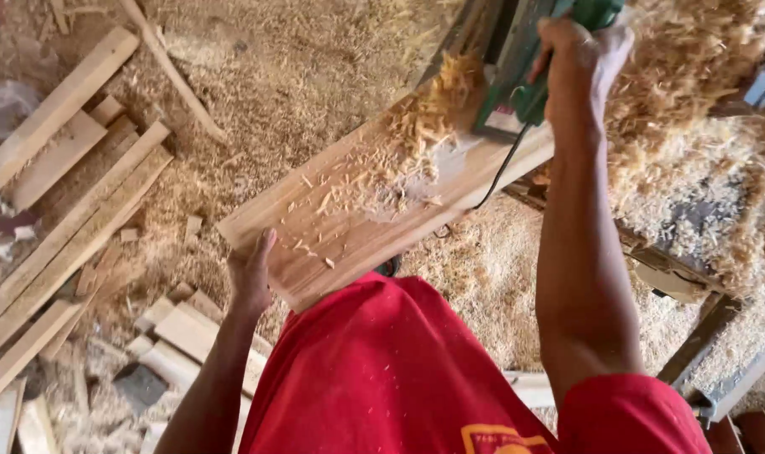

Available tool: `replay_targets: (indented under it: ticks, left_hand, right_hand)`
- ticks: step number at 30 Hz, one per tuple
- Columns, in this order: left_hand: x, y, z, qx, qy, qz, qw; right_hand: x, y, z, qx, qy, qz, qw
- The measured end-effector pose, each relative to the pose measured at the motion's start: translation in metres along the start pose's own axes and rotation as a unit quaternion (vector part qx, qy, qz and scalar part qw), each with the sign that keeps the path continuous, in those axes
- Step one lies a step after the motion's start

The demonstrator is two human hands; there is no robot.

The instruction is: Smoothing a wooden plank using an electric hand planer and repositioning it as needed

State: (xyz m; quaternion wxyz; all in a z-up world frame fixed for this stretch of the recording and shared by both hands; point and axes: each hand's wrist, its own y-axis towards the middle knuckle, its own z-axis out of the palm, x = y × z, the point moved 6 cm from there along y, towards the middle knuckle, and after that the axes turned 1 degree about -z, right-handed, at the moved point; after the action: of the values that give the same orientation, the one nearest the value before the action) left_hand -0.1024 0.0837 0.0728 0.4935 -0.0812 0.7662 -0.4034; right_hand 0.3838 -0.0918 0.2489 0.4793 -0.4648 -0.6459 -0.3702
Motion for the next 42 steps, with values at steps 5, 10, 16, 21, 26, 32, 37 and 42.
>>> replay_targets:
  ticks: [5,10,16,21,26,32,37,42]
  left_hand:
    - [0.038,0.031,-0.007,-0.083,-0.048,0.023,0.995]
    - [0.018,-0.001,-0.001,-0.106,-0.04,-0.006,0.994]
    - [0.056,0.032,-0.016,-0.076,-0.07,0.013,0.995]
    - [0.064,0.047,-0.021,-0.075,-0.058,0.012,0.995]
    - [-0.013,0.001,-0.005,-0.01,0.094,-0.047,0.994]
    - [-0.006,-0.009,0.0,-0.103,-0.112,0.027,0.988]
    - [0.015,0.021,-0.007,-0.066,-0.083,0.018,0.994]
    - [-0.017,-0.01,-0.002,-0.07,-0.045,0.012,0.996]
  right_hand:
    - [0.044,-0.088,0.007,0.005,0.008,0.012,1.0]
    - [-0.033,-0.286,-0.042,-0.003,-0.183,0.278,0.943]
    - [-0.023,-0.282,-0.021,-0.011,-0.12,0.287,0.95]
    - [-0.008,-0.143,0.03,0.021,-0.15,0.173,0.973]
    - [-0.034,-0.037,0.054,0.058,0.046,0.106,0.992]
    - [0.014,-0.206,-0.018,0.04,-0.138,0.133,0.981]
    - [-0.021,-0.288,-0.04,0.012,-0.15,0.281,0.948]
    - [-0.01,-0.19,-0.01,0.023,-0.146,0.232,0.962]
